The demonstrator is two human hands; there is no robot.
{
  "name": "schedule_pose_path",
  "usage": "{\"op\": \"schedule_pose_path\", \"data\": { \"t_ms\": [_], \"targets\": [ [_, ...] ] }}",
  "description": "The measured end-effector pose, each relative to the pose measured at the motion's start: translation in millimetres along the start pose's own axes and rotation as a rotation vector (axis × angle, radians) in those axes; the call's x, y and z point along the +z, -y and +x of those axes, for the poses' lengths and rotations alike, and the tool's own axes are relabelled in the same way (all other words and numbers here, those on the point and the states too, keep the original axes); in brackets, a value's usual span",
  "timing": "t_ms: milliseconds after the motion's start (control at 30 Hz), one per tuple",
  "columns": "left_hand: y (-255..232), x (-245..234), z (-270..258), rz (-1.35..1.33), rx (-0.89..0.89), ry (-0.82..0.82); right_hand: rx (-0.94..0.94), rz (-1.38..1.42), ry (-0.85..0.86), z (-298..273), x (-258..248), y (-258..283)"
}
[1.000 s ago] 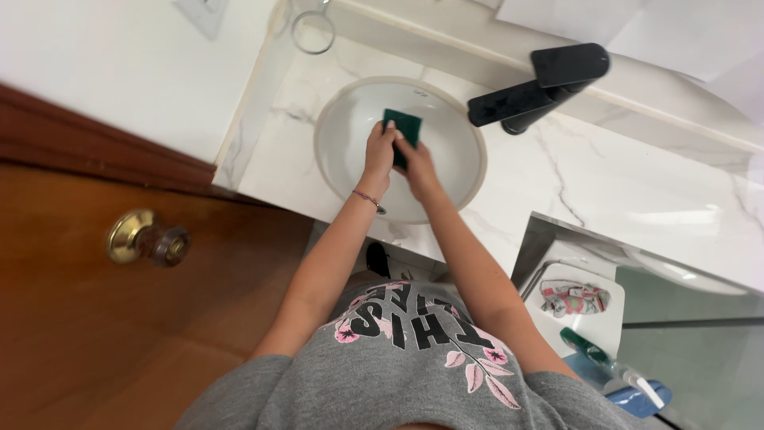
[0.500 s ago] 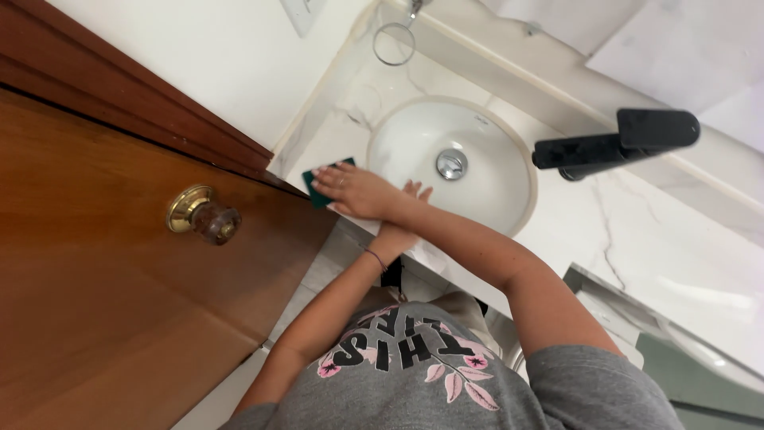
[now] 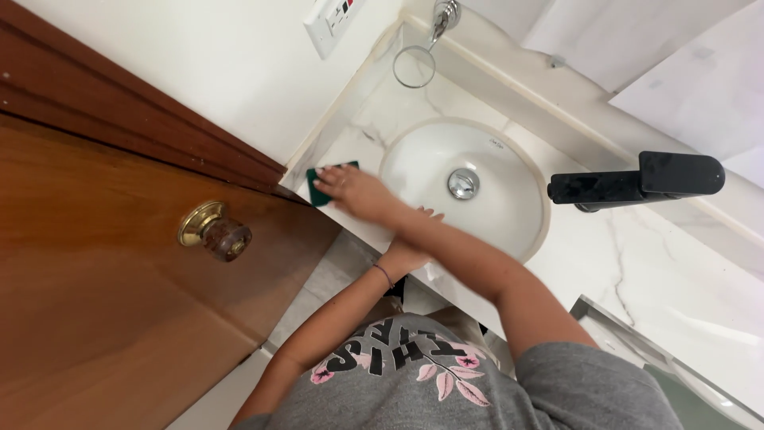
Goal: The person cleans a bathroom sink and countertop using a green sponge and a spray bottle. They wipe the countertop, spray cleaner on the sink and counter, scrub the basin and faucet, and remove the drain stopper to clean underneath before replacing it.
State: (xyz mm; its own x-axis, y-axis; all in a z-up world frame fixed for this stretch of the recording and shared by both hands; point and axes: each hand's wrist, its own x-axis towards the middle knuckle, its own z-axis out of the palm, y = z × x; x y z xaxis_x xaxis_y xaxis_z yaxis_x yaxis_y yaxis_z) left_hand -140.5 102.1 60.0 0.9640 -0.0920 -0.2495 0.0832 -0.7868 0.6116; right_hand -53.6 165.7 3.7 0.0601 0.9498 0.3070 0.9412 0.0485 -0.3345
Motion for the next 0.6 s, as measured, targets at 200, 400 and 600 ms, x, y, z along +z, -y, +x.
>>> {"op": "schedule_pose_path", "data": {
  "t_ms": [200,400,600],
  "targets": [
    [6.0,9.3,-4.5,-0.063,-0.025,0.064,0.608,-0.405,0.161,-44.1,-94.4,-217.1],
    [12.9,39.5,1.4,-0.029,0.092,-0.145,0.080,-0.192,-0.175,9.3,-38.2,-39.3],
    [3.1,-0.4,-6.6,-0.084,-0.003,0.115,0.415,-0.631,0.084,2.3,-90.9,-182.0]
  ]
}}
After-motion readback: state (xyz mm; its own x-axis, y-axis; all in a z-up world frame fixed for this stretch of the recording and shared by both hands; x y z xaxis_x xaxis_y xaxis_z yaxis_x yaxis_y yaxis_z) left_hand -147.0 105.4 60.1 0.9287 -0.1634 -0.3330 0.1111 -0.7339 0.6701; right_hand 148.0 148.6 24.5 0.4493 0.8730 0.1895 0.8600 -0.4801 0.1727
